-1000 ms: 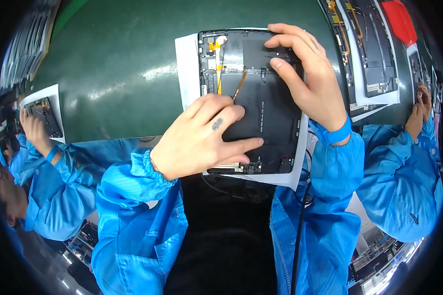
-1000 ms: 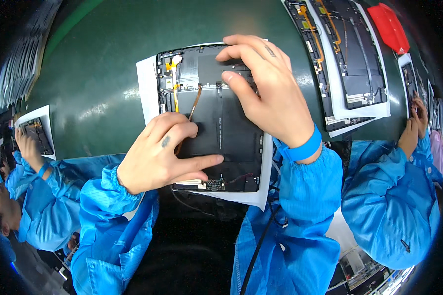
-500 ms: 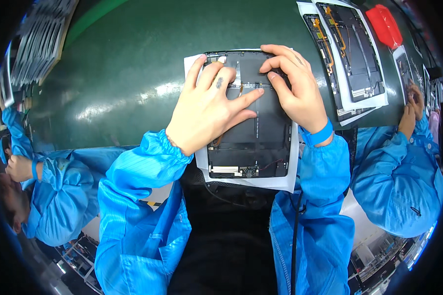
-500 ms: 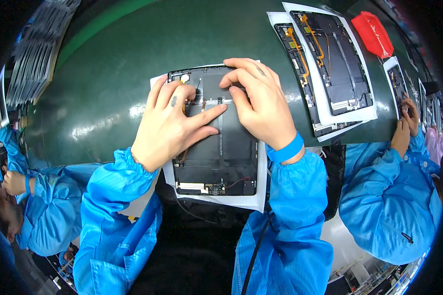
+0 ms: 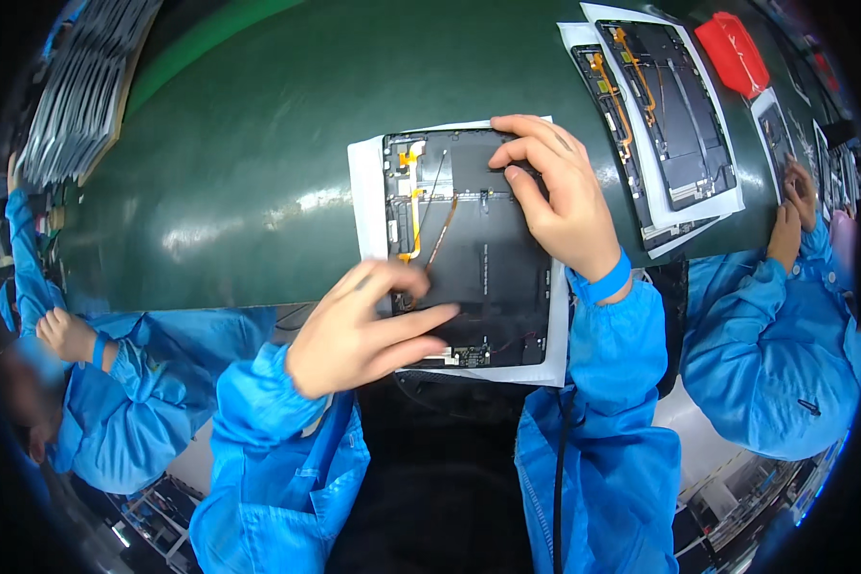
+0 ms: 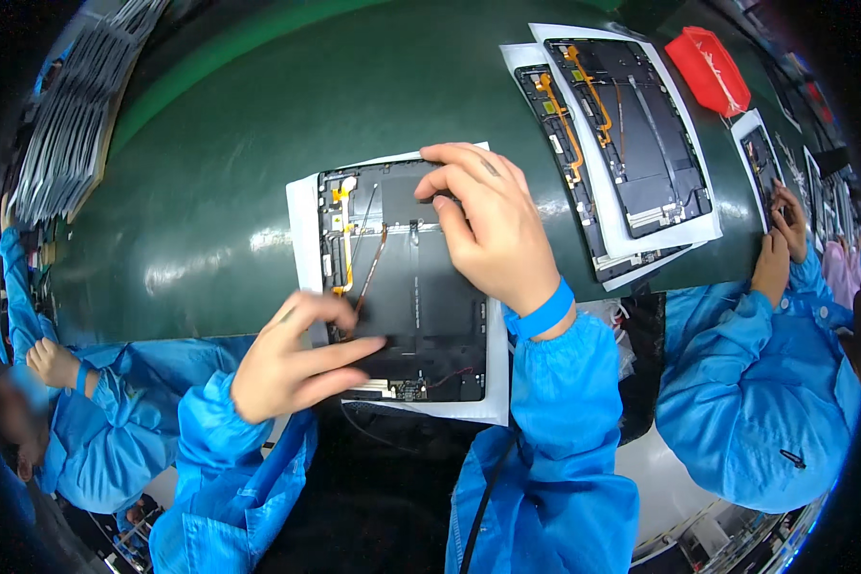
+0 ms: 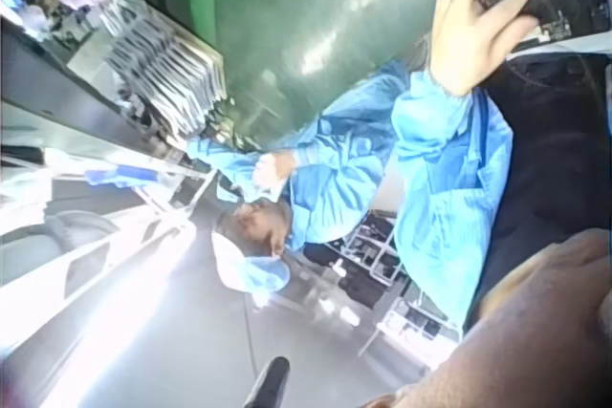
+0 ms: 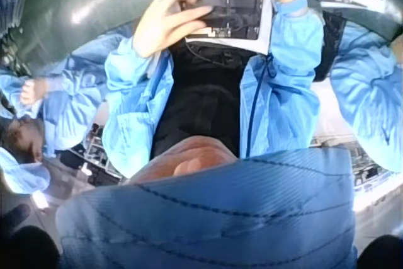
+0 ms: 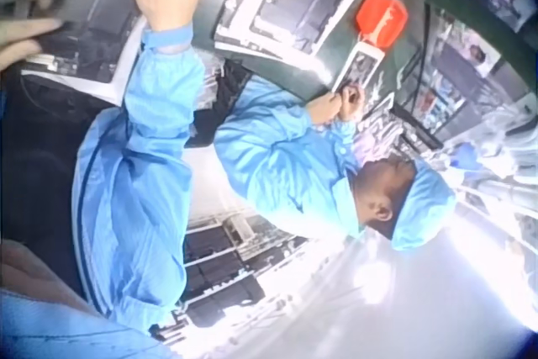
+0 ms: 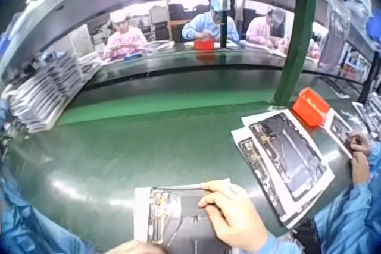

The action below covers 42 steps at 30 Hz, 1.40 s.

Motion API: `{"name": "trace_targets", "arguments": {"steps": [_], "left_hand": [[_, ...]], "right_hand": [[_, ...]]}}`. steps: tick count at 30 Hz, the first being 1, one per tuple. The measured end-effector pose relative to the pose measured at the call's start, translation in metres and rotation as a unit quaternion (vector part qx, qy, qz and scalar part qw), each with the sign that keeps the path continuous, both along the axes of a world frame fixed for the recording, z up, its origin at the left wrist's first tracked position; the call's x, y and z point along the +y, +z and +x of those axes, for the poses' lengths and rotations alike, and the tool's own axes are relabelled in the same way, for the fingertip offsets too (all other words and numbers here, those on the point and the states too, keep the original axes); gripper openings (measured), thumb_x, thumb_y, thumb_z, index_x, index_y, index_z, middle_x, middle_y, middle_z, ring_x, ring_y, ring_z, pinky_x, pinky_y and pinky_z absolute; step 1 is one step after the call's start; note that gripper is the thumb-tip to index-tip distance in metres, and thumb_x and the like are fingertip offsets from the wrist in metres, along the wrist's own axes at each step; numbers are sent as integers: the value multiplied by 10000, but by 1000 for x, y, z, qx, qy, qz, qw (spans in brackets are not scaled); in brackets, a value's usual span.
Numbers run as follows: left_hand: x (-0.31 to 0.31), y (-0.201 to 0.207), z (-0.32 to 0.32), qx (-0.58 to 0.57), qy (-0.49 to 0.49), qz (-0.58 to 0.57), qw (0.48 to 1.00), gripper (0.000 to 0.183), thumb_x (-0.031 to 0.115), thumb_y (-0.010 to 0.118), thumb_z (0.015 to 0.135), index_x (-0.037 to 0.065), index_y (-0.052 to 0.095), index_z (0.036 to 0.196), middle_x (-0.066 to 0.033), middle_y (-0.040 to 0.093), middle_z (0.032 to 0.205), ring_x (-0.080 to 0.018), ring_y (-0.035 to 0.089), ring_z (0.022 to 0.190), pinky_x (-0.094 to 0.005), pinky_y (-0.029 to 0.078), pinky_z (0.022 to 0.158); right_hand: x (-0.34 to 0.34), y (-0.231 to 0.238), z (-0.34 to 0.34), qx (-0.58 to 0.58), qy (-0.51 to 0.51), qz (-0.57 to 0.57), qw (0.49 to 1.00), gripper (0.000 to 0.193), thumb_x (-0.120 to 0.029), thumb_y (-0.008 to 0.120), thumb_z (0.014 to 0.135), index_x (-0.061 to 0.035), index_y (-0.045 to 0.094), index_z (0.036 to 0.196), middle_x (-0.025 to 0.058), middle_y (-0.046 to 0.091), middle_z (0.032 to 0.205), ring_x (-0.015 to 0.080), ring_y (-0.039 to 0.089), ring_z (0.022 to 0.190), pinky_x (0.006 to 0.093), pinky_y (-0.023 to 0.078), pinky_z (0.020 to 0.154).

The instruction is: Assembling internal components of a tablet device on a production line.

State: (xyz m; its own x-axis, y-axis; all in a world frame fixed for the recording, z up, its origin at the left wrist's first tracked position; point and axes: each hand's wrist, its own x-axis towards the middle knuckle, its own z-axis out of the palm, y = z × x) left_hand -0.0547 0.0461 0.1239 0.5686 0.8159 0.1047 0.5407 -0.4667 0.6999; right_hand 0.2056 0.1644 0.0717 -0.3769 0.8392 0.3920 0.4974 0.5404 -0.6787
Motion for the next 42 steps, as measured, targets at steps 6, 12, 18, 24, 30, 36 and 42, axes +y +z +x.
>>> {"name": "trace_targets", "arguments": {"steps": [6, 12, 18, 24, 30, 36, 42], "left_hand": [[-58, -6, -64, -218, 130, -119, 960, 352, 249, 681, 1022, -83, 797, 1002, -188, 771, 954, -275, 767, 919, -362, 605, 837], [-83, -46, -67, -141, 178, -379, 897, 420, 219, 658, 1040, -36, 646, 1374, -186, 685, 1309, -289, 664, 1225, -376, 555, 980], [-91, -109, -37, -248, 235, -290, 894, 553, 187, 698, 1033, 1, 525, 1524, -145, 617, 1425, -228, 585, 1261, -372, 489, 1048], [-75, -90, -6, -286, 266, -382, 837, 284, 161, 731, 1039, -10, 704, 1264, -5, 721, 1053, -82, 640, 970, -284, 538, 852], [-72, -72, -4, -220, 256, -378, 862, 189, 144, 736, 1029, -22, 748, 1119, -51, 716, 1018, -117, 659, 964, -303, 531, 854], [-67, -50, 9, -200, 284, -273, 897, 184, 117, 758, 994, -26, 750, 1108, -118, 722, 1087, -222, 687, 1049, -360, 521, 914], [-60, -25, 9, -132, 304, -332, 883, 177, 150, 744, 1004, -25, 747, 1028, -52, 680, 826, -131, 650, 822, -314, 498, 719]], "right_hand": [[-2, 1, 0, -10, 34, 4, 999, 221, -72, 753, 850, -87, 719, 1067, 125, 676, 1357, 357, 577, 1347, 500, 390, 1169], [-3, 3, 2, -38, 52, 13, 998, 414, -103, 847, 727, -95, 720, 1121, 120, 647, 1403, 355, 548, 1393, 507, 385, 1172], [-6, 3, -1, -43, 38, 14, 998, 401, -91, 826, 735, -100, 720, 1121, 109, 642, 1400, 361, 540, 1405, 516, 384, 1185], [-4, -3, -1, -36, 30, -2, 999, 375, -75, 811, 756, -93, 722, 1120, 111, 645, 1403, 361, 537, 1415, 518, 385, 1198], [0, -2, 12, 49, 52, -77, 995, 374, -65, 813, 776, -90, 730, 1140, 106, 654, 1416, 359, 527, 1437, 505, 383, 1204], [-3, 0, 0, -37, 22, -25, 999, 366, -70, 829, 775, -103, 745, 1130, 83, 656, 1395, 365, 524, 1426, 499, 401, 1187], [-4, -8, 18, 174, -10, -80, 981, 201, -8, 782, 853, -40, 756, 1050, 137, 709, 1287, 343, 638, 1302, 443, 496, 1095]]}}
